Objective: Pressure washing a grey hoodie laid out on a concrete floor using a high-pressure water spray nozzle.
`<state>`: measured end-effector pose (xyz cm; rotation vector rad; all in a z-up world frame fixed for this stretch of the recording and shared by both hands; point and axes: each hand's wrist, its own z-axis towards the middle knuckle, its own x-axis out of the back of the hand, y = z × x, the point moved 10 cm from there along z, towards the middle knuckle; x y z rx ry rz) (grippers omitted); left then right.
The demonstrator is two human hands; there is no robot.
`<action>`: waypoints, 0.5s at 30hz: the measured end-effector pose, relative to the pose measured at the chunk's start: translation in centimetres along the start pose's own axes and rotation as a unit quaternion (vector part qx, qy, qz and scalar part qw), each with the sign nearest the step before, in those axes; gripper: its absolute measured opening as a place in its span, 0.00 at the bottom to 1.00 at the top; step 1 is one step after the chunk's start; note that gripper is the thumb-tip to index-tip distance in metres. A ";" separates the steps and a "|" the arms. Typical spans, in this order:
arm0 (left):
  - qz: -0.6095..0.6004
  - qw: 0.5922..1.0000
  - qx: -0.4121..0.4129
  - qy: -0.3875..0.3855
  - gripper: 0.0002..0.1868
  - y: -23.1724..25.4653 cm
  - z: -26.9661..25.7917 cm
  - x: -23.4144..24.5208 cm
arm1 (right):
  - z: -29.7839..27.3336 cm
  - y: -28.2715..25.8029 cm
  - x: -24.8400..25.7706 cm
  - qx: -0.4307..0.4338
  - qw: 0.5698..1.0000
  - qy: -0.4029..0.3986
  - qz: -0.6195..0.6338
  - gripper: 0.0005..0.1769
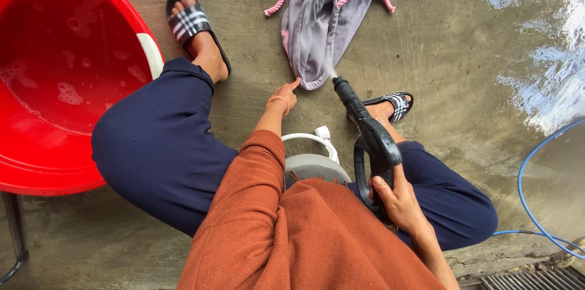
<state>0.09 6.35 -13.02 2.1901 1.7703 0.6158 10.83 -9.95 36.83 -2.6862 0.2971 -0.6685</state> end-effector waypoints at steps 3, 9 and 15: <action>0.002 1.000 0.000 0.004 0.36 -0.1 0.2 0.0 | 0.4 -0.1 -0.6 0.001 1.000 -0.015 0.000 0.14; 0.005 1.000 0.006 -0.001 0.36 0.0 0.0 0.0 | 0.9 -1.0 0.1 0.018 1.000 0.001 0.017 0.13; -0.004 1.000 0.009 0.001 0.36 0.3 -0.4 0.5 | -0.1 -0.8 1.4 0.029 0.998 0.019 0.043 0.13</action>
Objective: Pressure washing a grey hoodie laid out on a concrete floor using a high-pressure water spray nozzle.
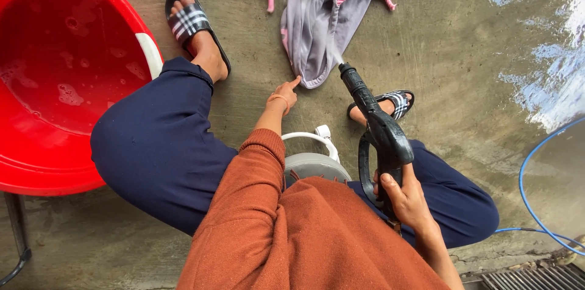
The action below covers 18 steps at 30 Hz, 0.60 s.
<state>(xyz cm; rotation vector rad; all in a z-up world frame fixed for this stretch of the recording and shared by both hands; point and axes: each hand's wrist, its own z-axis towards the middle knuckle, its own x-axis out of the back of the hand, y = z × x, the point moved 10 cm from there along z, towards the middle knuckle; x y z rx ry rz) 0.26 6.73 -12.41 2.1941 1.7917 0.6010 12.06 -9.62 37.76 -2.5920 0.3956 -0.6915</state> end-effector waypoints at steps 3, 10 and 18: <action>-0.007 1.000 0.002 0.003 0.36 -0.2 0.5 -0.2 | 0.2 0.6 -0.2 -0.014 1.000 -0.005 -0.005 0.12; 0.011 1.000 -0.001 0.023 0.35 -0.1 0.0 0.3 | 0.5 1.3 -0.7 -0.016 1.000 -0.019 -0.014 0.14; 0.350 0.763 -0.372 0.396 0.10 12.7 -9.2 4.0 | -0.2 3.3 0.7 -0.064 0.996 -0.015 -0.059 0.16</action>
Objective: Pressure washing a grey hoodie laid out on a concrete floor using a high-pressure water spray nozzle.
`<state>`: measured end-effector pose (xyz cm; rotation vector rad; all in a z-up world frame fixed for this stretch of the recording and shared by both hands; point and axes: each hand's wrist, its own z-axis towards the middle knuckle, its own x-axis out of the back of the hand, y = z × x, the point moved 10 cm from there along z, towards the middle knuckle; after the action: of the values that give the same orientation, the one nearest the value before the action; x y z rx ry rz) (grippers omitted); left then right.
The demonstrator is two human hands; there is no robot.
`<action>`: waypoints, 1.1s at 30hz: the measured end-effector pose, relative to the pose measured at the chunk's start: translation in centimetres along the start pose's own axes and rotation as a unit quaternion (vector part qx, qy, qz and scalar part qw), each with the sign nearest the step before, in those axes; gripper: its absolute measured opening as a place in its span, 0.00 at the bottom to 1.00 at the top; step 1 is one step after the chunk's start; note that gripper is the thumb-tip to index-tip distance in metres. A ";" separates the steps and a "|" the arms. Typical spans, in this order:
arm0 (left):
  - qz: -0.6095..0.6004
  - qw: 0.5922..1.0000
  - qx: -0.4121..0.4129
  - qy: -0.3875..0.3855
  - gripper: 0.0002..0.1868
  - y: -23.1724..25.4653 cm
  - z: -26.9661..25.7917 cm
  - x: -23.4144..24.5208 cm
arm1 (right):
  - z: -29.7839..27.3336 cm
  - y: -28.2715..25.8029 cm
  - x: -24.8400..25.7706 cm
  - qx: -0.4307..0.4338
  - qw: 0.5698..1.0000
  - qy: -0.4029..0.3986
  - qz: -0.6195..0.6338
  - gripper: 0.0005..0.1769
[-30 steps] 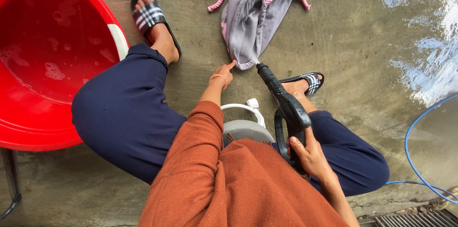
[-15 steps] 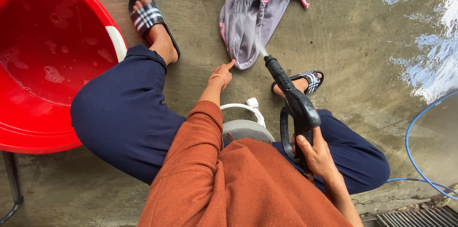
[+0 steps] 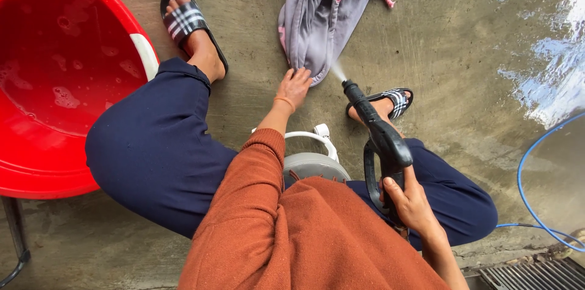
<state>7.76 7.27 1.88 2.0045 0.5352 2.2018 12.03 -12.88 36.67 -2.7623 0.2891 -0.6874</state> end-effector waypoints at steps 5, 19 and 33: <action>0.108 0.986 0.010 -0.123 0.13 0.2 -1.6 -10.1 | 0.5 0.1 -1.0 -0.016 1.000 -0.022 -0.009 0.17; 0.166 0.890 -0.124 -0.406 0.16 3.5 1.2 -9.3 | 0.9 3.0 0.7 -0.058 0.997 0.023 0.038 0.33; -0.171 0.905 0.210 -0.328 0.22 0.5 4.1 -10.0 | 4.4 -1.3 2.3 -0.026 0.998 0.045 0.020 0.25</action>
<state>13.00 4.38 -7.12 2.4266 1.2056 1.1671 16.30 -11.34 34.34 -2.7706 0.3864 -0.8070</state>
